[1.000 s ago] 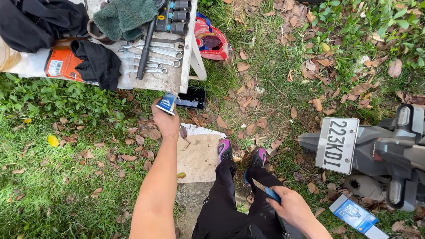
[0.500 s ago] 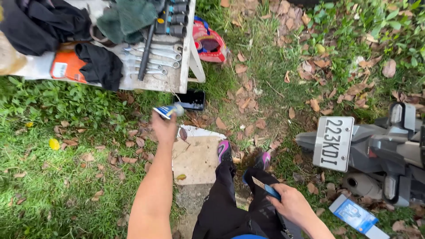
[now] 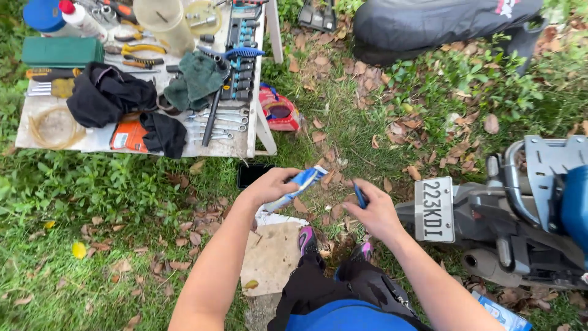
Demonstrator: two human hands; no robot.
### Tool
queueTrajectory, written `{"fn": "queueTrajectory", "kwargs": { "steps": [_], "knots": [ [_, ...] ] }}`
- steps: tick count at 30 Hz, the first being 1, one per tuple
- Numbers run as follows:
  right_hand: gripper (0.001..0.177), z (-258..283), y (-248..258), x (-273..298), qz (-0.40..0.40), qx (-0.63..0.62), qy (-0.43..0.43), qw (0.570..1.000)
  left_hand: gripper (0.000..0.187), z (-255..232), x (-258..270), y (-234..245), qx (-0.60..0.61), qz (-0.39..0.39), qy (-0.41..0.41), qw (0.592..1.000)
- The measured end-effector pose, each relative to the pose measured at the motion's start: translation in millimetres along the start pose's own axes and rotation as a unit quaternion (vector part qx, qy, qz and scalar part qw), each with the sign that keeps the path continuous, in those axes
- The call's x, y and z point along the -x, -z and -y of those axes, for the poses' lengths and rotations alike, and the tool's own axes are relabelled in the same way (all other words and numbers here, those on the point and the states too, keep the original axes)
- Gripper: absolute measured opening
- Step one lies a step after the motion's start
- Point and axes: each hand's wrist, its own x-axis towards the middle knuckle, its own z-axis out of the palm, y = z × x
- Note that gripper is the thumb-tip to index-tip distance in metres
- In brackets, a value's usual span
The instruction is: The person places a black oil drain pan on the ground and pours blue motor oil from a bottle into a scooter's engine. They then move to a nearby table, pick up a tube of grease and a utility knife, and cut the tip of the tube before squeezing grease into the drain pan.
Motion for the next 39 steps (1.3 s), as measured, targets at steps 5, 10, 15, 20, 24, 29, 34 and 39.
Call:
{"fn": "queueTrajectory", "kwargs": {
  "steps": [5, 10, 15, 20, 24, 29, 34, 39],
  "knots": [
    [0.054, 2, 1, -40, 0.026, -0.186, -0.005, 0.982, 0.038, -57, -13, -17, -0.075, 0.118, -0.070, 0.988],
    [0.033, -21, 2, -38, -0.001, -0.194, -0.017, 0.981, 0.046, -63, -15, -41, -0.160, 0.096, -0.123, 0.975],
    [0.027, -30, 2, -40, -0.024, -0.200, -0.010, 0.979, 0.030, -48, -24, -61, -0.178, 0.044, -0.115, 0.976],
    [0.028, -42, 2, -30, -0.066, -0.104, -0.061, 0.990, 0.025, -26, -38, -77, -0.204, 0.006, -0.098, 0.974],
    [0.043, -24, 15, -5, -0.027, -0.010, -0.149, 0.988, 0.026, 4, -62, -84, -0.238, -0.055, -0.090, 0.966],
    [0.048, 93, 53, 63, 0.042, 0.025, -0.107, 0.993, 0.021, 4, -61, -92, -0.221, -0.136, -0.029, 0.965],
    [0.048, 13, 18, 49, 0.009, 0.048, -0.036, 0.998, 0.024, -3, -58, -91, -0.233, -0.112, -0.047, 0.965],
    [0.049, 5, 20, 51, -0.001, 0.066, -0.008, 0.998, 0.027, 8, -64, -96, -0.216, -0.133, -0.060, 0.966]
  ]
}}
